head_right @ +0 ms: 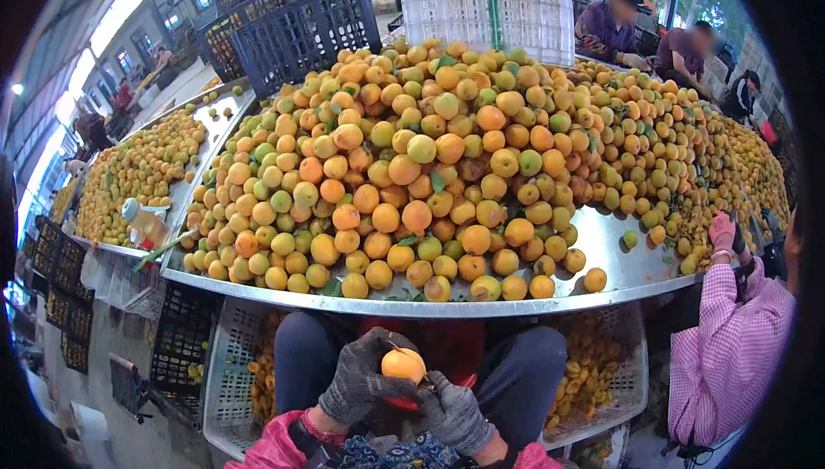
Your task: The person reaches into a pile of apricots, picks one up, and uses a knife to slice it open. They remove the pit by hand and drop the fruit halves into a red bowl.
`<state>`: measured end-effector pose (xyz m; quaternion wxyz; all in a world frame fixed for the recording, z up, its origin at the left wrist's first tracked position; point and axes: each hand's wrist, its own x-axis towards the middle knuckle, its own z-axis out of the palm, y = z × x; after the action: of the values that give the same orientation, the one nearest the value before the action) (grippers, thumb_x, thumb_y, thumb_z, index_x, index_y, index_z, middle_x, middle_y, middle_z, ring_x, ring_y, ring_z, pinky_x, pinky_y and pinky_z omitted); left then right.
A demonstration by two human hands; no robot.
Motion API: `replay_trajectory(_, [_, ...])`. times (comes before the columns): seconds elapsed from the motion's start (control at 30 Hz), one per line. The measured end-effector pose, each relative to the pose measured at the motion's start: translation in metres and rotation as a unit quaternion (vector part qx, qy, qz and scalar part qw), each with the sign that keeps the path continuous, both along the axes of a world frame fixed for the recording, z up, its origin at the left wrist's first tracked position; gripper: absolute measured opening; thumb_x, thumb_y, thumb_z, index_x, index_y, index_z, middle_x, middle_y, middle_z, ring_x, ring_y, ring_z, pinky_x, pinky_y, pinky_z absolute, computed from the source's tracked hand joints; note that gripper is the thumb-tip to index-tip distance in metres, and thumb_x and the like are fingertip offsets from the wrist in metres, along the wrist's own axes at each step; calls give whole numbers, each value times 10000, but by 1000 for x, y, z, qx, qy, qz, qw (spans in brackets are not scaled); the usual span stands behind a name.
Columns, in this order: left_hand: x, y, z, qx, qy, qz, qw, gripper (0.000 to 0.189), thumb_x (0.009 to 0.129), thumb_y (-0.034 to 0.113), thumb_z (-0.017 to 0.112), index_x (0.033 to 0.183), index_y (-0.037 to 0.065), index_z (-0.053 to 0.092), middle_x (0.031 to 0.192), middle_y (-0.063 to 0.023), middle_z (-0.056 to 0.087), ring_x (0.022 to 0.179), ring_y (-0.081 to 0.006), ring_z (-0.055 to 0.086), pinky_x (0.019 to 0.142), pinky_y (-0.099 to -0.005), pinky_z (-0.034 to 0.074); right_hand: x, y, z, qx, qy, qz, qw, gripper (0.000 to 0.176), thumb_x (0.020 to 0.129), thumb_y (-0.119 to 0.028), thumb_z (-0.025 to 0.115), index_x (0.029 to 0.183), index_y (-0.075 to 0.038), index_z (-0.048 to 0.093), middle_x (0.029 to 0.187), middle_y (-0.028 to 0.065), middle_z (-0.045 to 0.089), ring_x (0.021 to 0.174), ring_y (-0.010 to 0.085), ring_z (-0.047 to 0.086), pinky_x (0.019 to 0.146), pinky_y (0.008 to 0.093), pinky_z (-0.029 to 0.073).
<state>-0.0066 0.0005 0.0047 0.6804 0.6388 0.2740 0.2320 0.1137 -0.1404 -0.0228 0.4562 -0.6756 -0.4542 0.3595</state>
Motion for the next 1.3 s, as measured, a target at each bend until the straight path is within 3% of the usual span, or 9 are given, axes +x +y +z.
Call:
replay_trajectory(0.27, [-6, 32, 4, 160, 98, -195, 963, 518, 621, 230, 880, 1013, 56, 590, 977, -63, 637, 925, -188, 629, 829, -350, 513, 29, -9, -8, 6, -122, 122, 985, 336, 917, -267, 574, 1153, -27, 573, 735, 199, 637, 653, 350, 650, 548, 423, 508])
replay_trajectory(0.33, [-4, 34, 9, 378, 180, -232, 878, 515, 555, 253, 837, 981, 89, 599, 966, -101, 611, 945, -309, 588, 820, -411, 497, 32, -5, 1, -27, -132, 151, 979, 359, 911, -283, 580, 1163, -27, 572, 718, 198, 632, 629, 347, 645, 529, 430, 502])
replay_trajectory(0.47, [12, 22, 12, 555, 189, -338, 736, 389, 627, 198, 705, 992, 100, 613, 978, -83, 611, 962, -299, 558, 998, -443, 377, 28, 6, 14, -115, -191, 208, 952, 433, 895, -306, 578, 1223, -27, 535, 659, 203, 607, 628, 379, 628, 541, 467, 483])
replay_trajectory(0.5, [14, 21, 17, 562, 241, -358, 706, 554, 599, 252, 681, 1122, 83, 609, 1048, -108, 611, 1075, -296, 552, 1067, -465, 313, 28, 6, 6, -120, -223, 198, 947, 465, 904, -317, 570, 1280, -51, 504, 678, 191, 616, 594, 364, 623, 513, 452, 477])
replay_trajectory(0.73, [-8, 0, 3, 460, 207, 43, 863, 658, 713, 221, 730, 1302, 39, 502, 1121, -150, 611, 1112, -337, 554, 1012, -449, 406, 15, -2, -25, 41, -150, -22, 988, 565, 920, -338, 562, 1393, -67, 416, 747, 160, 654, 555, 332, 623, 494, 419, 479])
replay_trajectory(0.8, [-18, -7, -14, 64, 69, -55, 994, 676, 765, 248, 758, 1325, 11, 463, 1153, -187, 608, 1093, -335, 590, 933, -409, 469, 10, -1, -31, 49, -182, -19, 982, 580, 921, -350, 560, 1407, -76, 402, 742, 147, 654, 545, 329, 618, 496, 414, 481])
replay_trajectory(0.97, [-11, -20, -25, 96, 128, -4, 987, 620, 769, 273, 777, 1261, 13, 503, 1105, -163, 632, 1032, -259, 640, 880, -373, 506, 8, 4, -31, 4, -206, 32, 978, 672, 899, -380, 579, 1449, -83, 334, 880, 156, 670, 514, 325, 603, 462, 417, 459])
replay_trajectory(1.03, [-11, -19, -29, 276, 116, 29, 954, 586, 753, 259, 796, 1218, 24, 528, 1074, -143, 644, 992, -232, 652, 857, -357, 521, 8, 4, -30, -40, -232, 50, 971, 710, 889, -385, 588, 1465, -83, 302, 900, 156, 670, 510, 325, 601, 455, 420, 453])
replay_trajectory(1.3, [-6, -24, -34, 108, 77, 55, 990, 581, 743, 243, 813, 1201, 24, 530, 1037, -135, 656, 951, -203, 654, 838, -334, 529, 7, 10, -30, -12, -175, 64, 982, 764, 872, -366, 621, 1489, -115, 248, 887, 182, 664, 546, 353, 621, 502, 427, 482])
